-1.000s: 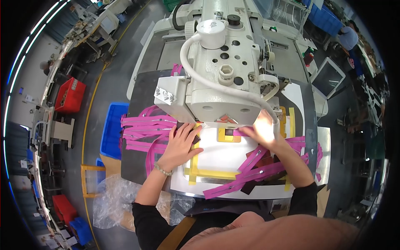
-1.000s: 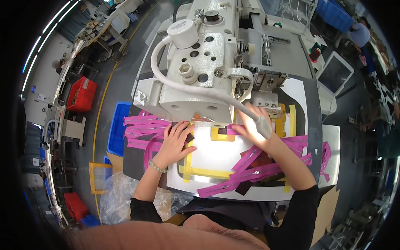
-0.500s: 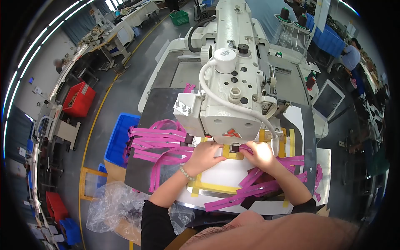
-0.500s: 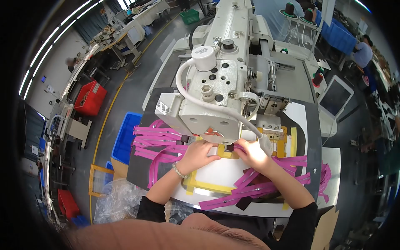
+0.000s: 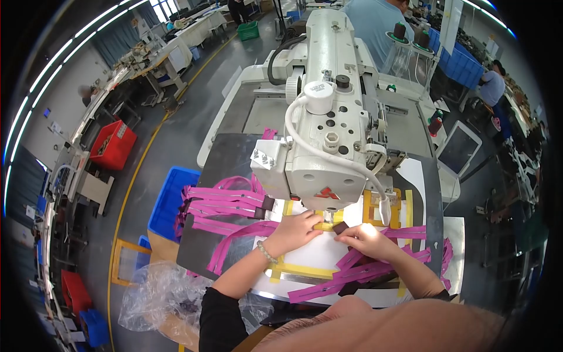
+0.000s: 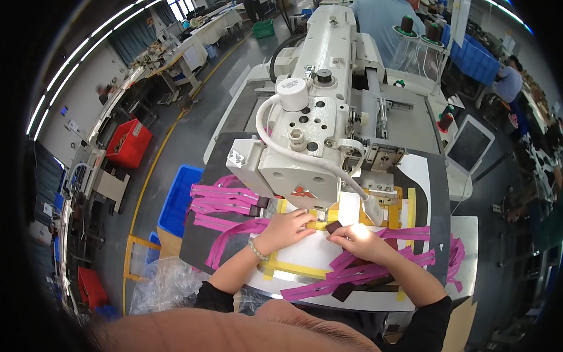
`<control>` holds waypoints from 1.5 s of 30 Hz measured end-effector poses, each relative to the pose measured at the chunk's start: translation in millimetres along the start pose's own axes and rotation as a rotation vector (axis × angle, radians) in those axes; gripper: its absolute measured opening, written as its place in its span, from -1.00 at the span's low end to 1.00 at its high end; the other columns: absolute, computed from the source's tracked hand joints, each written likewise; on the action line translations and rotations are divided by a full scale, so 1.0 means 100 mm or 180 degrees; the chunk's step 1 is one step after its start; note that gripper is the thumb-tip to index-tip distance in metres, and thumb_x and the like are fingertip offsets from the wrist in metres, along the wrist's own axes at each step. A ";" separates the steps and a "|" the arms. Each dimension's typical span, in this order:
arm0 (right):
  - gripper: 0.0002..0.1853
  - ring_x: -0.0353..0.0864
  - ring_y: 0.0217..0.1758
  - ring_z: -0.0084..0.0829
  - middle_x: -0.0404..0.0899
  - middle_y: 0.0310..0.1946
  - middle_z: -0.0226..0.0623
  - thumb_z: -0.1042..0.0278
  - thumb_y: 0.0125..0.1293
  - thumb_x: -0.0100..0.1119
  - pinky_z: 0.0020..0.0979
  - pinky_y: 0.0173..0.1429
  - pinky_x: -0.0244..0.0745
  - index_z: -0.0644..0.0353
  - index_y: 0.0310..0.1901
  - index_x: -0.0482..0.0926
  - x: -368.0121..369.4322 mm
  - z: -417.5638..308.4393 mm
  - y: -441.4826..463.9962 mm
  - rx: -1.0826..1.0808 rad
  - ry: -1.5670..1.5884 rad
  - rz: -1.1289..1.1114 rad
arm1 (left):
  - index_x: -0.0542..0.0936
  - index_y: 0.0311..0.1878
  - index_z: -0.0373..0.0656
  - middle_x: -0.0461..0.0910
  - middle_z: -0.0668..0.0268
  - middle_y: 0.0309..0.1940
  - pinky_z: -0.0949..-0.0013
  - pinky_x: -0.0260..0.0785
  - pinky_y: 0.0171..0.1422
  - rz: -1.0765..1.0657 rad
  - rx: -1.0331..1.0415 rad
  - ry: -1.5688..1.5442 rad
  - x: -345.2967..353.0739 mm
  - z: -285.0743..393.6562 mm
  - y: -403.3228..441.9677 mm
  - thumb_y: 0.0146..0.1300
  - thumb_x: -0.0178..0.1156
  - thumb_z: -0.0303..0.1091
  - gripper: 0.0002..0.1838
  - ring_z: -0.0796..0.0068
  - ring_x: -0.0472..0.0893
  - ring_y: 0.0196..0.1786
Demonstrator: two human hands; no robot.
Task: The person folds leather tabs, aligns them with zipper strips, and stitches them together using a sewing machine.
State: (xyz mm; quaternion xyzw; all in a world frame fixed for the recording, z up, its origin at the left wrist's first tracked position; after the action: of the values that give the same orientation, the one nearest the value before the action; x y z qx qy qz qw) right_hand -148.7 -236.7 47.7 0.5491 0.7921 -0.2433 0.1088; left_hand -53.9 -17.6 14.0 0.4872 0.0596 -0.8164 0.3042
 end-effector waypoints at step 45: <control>-0.80 0.57 -0.42 -0.47 0.62 -0.42 -0.24 0.53 0.27 0.24 -0.50 -0.31 0.42 0.23 -0.08 0.69 -0.15 -0.63 -0.56 -0.0630 -0.0637 0.1635 | 0.63 0.05 0.02 0.65 0.30 -0.46 0.22 0.48 -0.28 0.0194 0.0279 0.0363 0.08 0.02 0.10 0.26 0.23 -0.22 -0.70 0.27 0.65 -0.42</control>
State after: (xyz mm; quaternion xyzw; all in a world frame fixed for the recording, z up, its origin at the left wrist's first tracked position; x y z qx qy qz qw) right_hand -189.0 -232.5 123.2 0.6917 0.6324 -0.1823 0.2974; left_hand -52.6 -29.8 9.9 0.5473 0.0262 -0.7796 0.3033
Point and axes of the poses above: each hand's wrist, its own y-axis towards the middle knuckle, its own x-axis out of the palm, z = x × y, the point moved 1 cm from there along y, towards the middle knuckle
